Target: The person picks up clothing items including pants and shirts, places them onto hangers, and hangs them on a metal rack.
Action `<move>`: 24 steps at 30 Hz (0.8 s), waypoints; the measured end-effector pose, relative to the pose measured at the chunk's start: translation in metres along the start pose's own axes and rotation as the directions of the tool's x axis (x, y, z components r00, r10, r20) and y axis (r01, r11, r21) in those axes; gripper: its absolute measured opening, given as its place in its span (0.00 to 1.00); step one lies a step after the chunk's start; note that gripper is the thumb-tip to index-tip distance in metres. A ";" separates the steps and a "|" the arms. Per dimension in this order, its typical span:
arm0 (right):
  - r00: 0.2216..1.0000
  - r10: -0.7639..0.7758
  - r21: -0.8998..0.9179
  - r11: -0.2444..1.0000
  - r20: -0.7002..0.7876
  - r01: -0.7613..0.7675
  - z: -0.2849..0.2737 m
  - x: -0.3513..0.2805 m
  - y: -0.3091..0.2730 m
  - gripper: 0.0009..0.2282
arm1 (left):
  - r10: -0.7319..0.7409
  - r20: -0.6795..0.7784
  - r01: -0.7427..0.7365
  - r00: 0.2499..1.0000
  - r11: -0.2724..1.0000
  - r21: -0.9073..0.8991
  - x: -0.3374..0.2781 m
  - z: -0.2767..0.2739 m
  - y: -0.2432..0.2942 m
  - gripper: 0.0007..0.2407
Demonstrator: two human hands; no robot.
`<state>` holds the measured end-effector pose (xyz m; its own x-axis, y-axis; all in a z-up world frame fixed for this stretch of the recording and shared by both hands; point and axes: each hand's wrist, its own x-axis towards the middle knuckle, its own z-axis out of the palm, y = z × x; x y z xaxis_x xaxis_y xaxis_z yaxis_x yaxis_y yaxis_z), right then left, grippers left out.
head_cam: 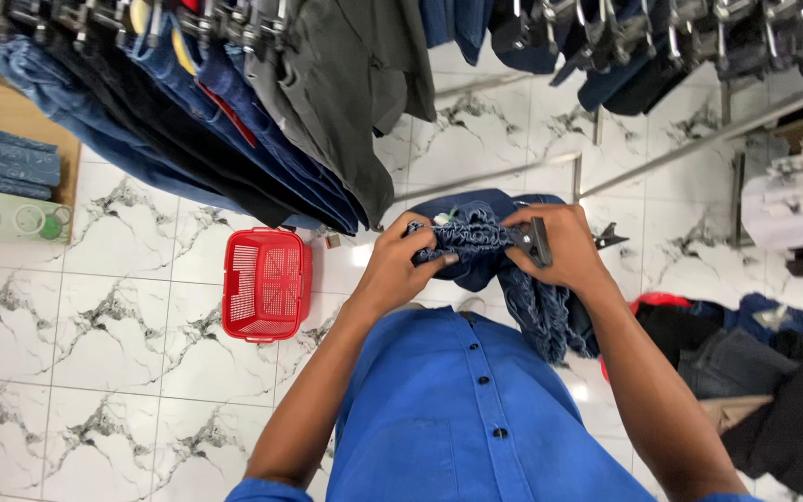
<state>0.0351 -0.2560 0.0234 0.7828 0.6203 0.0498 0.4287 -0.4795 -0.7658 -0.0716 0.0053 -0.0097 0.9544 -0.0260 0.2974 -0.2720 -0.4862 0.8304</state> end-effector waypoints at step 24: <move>0.966 0.204 0.615 0.745 0.157 -0.257 0.002 -0.045 -0.034 0.11 | 0.100 0.126 -0.096 0.987 0.995 -0.037 0.016 -0.018 0.057 0.14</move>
<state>-0.0155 -0.2660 0.0459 0.7730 0.5991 -0.2087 -0.1592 -0.1353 -0.9779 -0.0743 -0.0074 0.0508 0.9303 -0.1843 0.3170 -0.3666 -0.4489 0.8149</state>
